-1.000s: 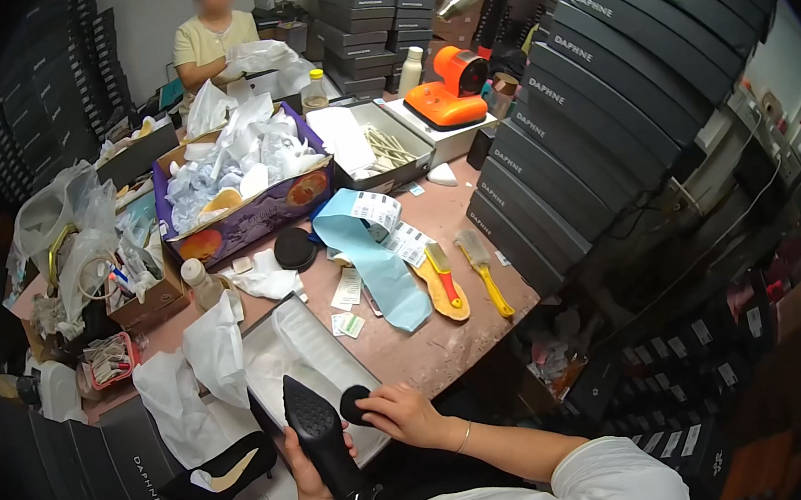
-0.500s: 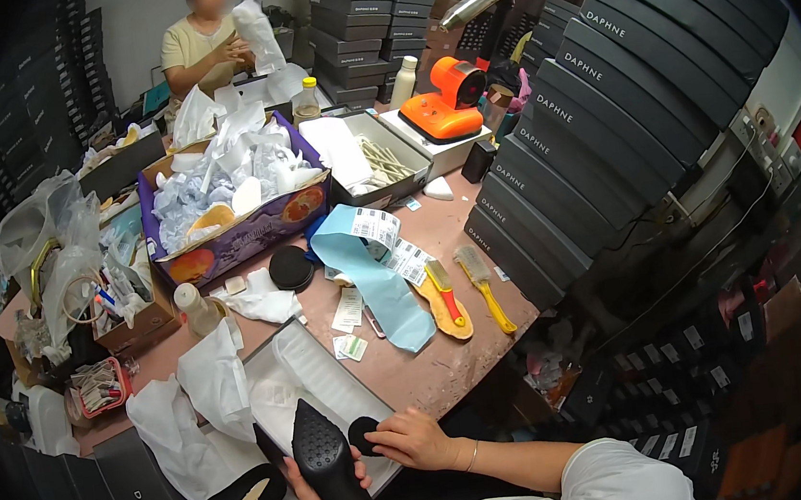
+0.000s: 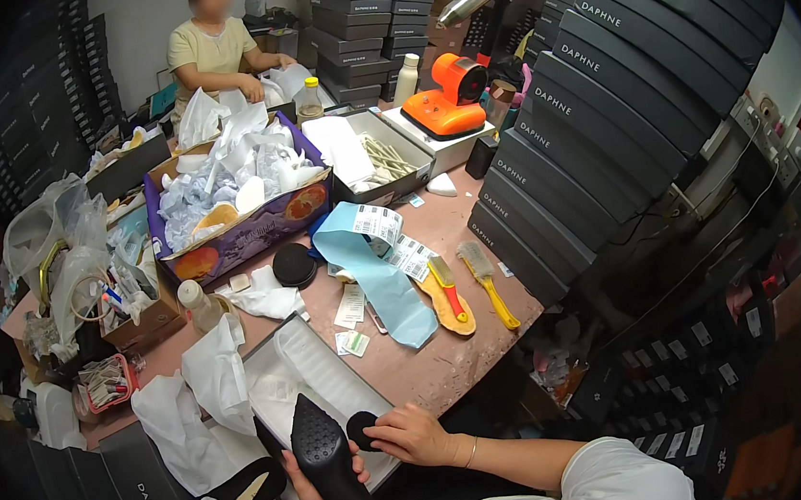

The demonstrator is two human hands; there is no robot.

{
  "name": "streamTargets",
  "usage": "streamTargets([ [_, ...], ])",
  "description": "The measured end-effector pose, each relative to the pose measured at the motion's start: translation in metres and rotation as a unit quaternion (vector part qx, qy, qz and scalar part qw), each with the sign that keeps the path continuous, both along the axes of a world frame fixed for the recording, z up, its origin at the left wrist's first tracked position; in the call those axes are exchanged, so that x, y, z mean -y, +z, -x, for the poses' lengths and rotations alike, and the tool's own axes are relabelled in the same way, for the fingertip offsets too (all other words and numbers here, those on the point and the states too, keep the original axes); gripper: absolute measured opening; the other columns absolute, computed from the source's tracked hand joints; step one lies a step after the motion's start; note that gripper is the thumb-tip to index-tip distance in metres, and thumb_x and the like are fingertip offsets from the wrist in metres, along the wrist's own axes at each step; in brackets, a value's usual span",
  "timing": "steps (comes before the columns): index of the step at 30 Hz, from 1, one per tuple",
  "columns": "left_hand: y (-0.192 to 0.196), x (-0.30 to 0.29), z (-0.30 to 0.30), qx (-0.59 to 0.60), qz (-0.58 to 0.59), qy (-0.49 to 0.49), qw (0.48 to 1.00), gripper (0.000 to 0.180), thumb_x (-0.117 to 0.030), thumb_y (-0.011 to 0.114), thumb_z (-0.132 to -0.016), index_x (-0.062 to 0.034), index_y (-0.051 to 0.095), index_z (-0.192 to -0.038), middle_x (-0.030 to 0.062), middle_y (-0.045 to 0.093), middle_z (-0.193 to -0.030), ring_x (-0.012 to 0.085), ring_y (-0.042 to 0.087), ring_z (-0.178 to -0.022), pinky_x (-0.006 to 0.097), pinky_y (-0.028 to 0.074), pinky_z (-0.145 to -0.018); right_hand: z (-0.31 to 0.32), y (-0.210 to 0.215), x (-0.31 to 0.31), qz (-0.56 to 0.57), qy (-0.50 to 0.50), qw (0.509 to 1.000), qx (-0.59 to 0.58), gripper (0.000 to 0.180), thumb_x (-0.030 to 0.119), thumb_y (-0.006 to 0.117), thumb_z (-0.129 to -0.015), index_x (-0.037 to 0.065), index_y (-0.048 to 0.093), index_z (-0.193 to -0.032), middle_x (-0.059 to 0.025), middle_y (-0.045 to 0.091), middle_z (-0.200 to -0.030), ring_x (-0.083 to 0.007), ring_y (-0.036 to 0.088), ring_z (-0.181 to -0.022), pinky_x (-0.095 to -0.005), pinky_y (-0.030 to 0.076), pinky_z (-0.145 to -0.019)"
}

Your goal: Cleaning a shoe with a brush, wrapping it in tissue paper, and packing it into a box with a label.

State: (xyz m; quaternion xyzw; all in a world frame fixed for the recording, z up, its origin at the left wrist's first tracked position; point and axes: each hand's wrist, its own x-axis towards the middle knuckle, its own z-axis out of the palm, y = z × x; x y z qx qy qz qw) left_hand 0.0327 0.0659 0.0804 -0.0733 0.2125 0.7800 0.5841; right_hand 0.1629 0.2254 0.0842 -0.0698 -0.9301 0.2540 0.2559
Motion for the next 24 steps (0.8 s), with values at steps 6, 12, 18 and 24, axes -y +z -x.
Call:
streamTargets([
  [6, -0.001, 0.0, 0.0, -0.006, 0.005, -0.001, 1.0, 0.086, -0.079, 0.033, -0.085, 0.0001, 0.05, -0.116, 0.0165, 0.055, -0.1, 0.0244, 0.054, -0.075, 0.037, 0.046, -0.061, -0.001, 0.0, 0.0, -0.001, -0.002, 1.0, 0.003, 0.025, 0.019, 0.07, -0.082, 0.008, 0.066, -0.105, -0.0046, 0.063, -0.092, -0.0202, 0.061, -0.083, -0.0327, 0.043, -0.069],
  [12, -0.001, -0.003, -0.001, -0.002, 0.002, -0.007, 1.0, 0.086, -0.079, 0.033, -0.085, -0.0004, 0.05, -0.117, 0.0168, 0.055, -0.1, 0.0247, 0.054, -0.075, 0.037, 0.046, -0.061, -0.002, -0.001, -0.003, 0.002, -0.002, 1.0, -0.001, 0.025, 0.019, 0.07, -0.082, 0.009, 0.066, -0.104, -0.0044, 0.062, -0.092, -0.0204, 0.06, -0.082, -0.0326, 0.043, -0.069],
  [18, -0.008, 0.003, 0.001, -0.009, -0.024, -0.007, 1.0, 0.087, -0.079, 0.032, -0.084, -0.0024, 0.05, -0.12, 0.0172, 0.056, -0.102, 0.0255, 0.055, -0.076, 0.037, 0.046, -0.06, 0.003, -0.001, -0.001, -0.01, 0.005, 1.0, -0.001, 0.027, 0.018, 0.073, -0.079, 0.01, 0.066, -0.104, -0.0046, 0.062, -0.091, -0.022, 0.061, -0.081, -0.034, 0.043, -0.067],
  [24, 0.0, -0.004, 0.003, -0.032, -0.008, -0.004, 0.999, 0.076, -0.068, 0.03, -0.093, -0.0014, 0.052, -0.12, 0.0184, 0.06, -0.101, 0.0249, 0.058, -0.075, 0.038, 0.051, -0.061, -0.01, 0.015, -0.002, 0.217, -0.035, 0.974, -0.052, 0.026, 0.003, 0.064, -0.085, 0.002, 0.064, -0.111, -0.0145, 0.061, -0.096, -0.0272, 0.061, -0.086, -0.0337, 0.049, -0.075],
])
